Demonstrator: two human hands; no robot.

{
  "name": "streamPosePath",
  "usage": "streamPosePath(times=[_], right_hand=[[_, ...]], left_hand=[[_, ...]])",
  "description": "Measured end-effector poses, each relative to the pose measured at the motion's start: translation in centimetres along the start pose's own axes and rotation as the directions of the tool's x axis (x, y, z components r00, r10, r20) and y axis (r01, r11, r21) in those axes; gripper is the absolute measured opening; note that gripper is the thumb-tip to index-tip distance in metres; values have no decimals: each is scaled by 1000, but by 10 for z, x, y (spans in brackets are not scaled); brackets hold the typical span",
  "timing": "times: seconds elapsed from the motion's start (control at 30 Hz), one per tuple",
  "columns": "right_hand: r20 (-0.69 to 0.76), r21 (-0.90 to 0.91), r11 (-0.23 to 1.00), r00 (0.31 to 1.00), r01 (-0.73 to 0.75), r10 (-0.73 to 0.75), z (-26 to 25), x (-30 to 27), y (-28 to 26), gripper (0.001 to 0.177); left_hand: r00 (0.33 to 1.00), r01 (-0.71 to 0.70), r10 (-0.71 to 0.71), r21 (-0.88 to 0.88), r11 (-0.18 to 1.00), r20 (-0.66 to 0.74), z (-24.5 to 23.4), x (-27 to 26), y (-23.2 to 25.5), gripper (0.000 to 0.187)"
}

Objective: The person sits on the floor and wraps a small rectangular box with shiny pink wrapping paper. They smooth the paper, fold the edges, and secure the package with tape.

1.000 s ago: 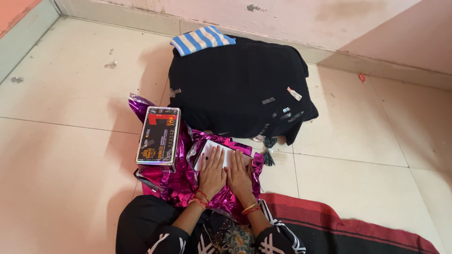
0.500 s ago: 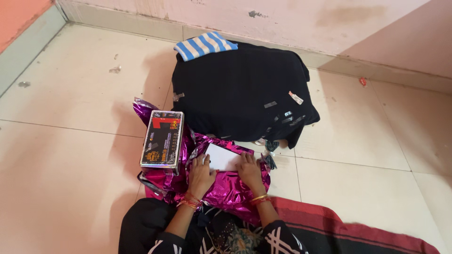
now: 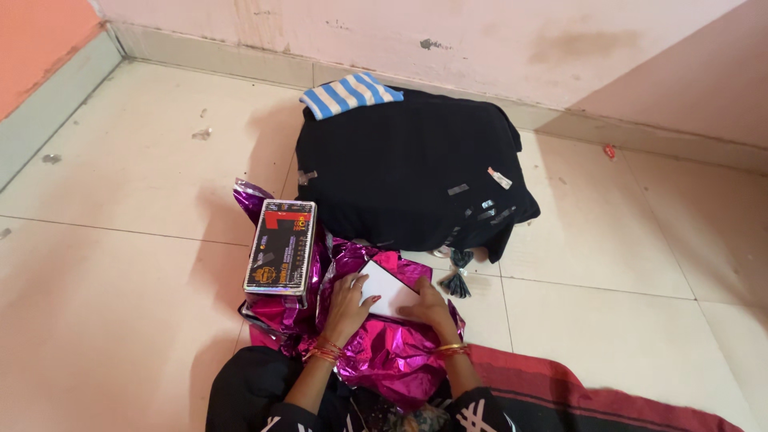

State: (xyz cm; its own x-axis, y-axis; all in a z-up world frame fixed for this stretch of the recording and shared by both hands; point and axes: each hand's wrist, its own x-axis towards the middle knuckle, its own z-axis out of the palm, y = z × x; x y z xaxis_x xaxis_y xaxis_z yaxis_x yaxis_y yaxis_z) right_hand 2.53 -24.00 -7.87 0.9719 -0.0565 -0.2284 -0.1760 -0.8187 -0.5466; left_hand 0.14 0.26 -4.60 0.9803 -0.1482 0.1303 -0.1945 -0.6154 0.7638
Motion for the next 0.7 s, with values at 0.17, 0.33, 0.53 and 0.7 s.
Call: streamPosePath(times=[0.17,0.33,0.53,0.7], right_hand=[[65,315,949,997,26,-49,-26,-21,-6,70],[-16,548,836,998,-46,65,-88,-63,-45,38],[-495,582,765,867,277,62,-163,-109,-85,40],[-782,484,633,623,605,3,-175,-138,-101,35]], left_hand=[[988,-77,49,-192,978,-143,-17,3,9,41],[902,-192,39,-319,928,-430,-36,2,26,28],[585,-457,323,27,889,-744,-55,-12,24,22],[854,-390,170,-389,835,-492,-34,-4,1,15]])
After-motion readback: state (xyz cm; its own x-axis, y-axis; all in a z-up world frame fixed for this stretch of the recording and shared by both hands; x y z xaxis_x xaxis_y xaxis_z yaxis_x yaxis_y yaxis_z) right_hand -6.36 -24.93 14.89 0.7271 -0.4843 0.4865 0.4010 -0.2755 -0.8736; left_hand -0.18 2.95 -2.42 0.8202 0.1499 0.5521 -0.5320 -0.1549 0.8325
